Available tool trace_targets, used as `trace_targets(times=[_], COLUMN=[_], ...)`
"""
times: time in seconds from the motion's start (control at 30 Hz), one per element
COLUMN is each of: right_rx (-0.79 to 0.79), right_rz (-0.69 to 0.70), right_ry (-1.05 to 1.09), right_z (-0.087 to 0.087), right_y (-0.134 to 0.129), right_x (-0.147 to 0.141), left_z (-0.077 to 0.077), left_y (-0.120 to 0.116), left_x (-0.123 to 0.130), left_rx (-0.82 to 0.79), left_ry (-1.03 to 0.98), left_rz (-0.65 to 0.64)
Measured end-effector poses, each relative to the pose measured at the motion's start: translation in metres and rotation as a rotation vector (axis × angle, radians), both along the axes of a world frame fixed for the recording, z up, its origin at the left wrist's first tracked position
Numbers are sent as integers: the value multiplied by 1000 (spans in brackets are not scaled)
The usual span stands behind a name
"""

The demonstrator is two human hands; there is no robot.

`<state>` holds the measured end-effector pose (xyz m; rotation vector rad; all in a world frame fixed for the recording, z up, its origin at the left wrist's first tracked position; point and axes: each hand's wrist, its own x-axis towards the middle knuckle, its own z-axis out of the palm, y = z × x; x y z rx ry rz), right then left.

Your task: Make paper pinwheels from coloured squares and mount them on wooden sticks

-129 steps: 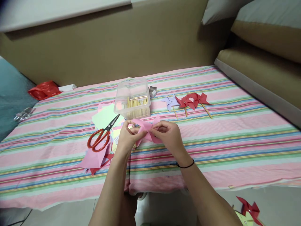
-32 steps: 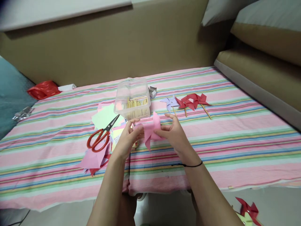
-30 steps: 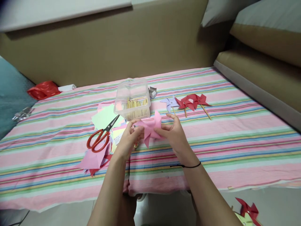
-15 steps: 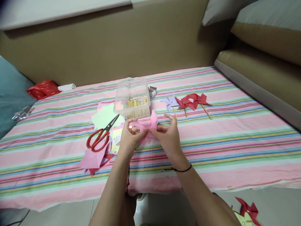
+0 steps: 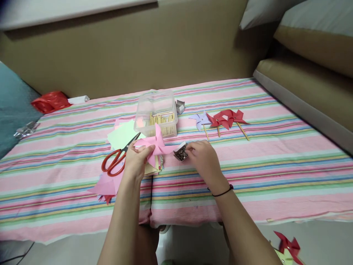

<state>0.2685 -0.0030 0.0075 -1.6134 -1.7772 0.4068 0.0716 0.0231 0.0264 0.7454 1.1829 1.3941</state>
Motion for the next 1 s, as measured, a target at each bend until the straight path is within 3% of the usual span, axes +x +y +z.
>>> trace_targets(times=[0.13, 0.33, 1.0], right_rx=[-30, -38, 3], right_rz=[112, 63, 15], right_ry=[-283, -482, -559], right_z=[-10, -14, -28], right_y=[5, 8, 11], right_x=[-9, -23, -36], left_z=[3, 4, 10], left_y=[-1, -3, -4], left_x=[0, -2, -11], left_rx=[-9, -7, -36], left_ry=[-26, -20, -20], left_rz=[-3, -60, -65])
